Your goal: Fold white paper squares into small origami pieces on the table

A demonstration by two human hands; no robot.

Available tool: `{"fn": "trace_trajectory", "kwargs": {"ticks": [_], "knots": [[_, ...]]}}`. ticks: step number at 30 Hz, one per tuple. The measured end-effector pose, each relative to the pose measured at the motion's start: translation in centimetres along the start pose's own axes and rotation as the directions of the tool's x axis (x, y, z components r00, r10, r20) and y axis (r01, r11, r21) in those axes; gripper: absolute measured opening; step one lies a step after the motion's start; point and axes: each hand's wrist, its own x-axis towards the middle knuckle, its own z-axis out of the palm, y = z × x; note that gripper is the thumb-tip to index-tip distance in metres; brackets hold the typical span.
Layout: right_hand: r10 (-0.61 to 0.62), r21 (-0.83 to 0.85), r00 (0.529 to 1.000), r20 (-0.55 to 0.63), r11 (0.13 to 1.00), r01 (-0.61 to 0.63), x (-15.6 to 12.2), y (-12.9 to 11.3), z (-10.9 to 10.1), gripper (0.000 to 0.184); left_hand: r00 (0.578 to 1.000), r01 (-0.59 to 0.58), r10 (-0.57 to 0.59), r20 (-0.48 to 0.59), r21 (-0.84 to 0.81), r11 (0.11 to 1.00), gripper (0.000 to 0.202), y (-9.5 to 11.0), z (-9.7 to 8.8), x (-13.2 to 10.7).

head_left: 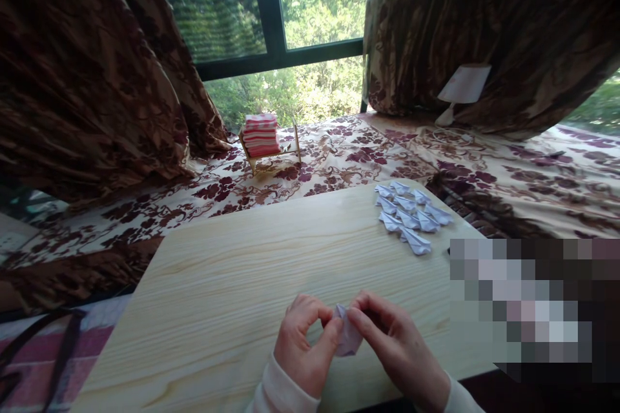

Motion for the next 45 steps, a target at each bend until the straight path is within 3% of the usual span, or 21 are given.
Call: {"fn": "trace_trajectory", "kwargs": {"ticks": [14,19,22,26,33,45], "knots": [[-0.034,-0.048,0.996,0.087,0.998,0.039,0.0,0.0,-0.1,0.032,1.000,0.003,-0.002,0.022,-0.058,0.998,0.022,0.3,-0.3,0.0],[-0.099,-0.096,0.994,0.038,0.990,0.103,0.0,0.1,0.0,0.031,1.000,0.031,-0.031,0.007,-0.071,0.997,0.020,0.1,0.2,-0.1],[-0.073,-0.009,0.997,0.000,0.997,0.073,0.0,0.3,0.0,0.031,0.997,0.071,-0.073,-0.025,-0.084,0.994,0.015,-0.2,0.5,-0.2],[0.006,0.076,0.999,0.050,0.997,-0.009,0.1,0.4,-0.2,0.033,0.995,0.095,-0.097,-0.025,-0.093,0.991,0.017,-0.3,0.3,-0.4],[-0.040,-0.058,0.993,0.112,0.997,0.046,0.3,0.2,-0.7,0.029,0.995,0.099,-0.099,-0.001,-0.071,0.993,0.020,0.0,0.3,-0.7],[-0.071,-0.033,0.994,0.087,0.997,0.074,0.5,-0.1,0.1,0.036,0.987,0.159,-0.155,0.034,-0.191,0.969,0.020,0.4,0.5,-1.0]]}}
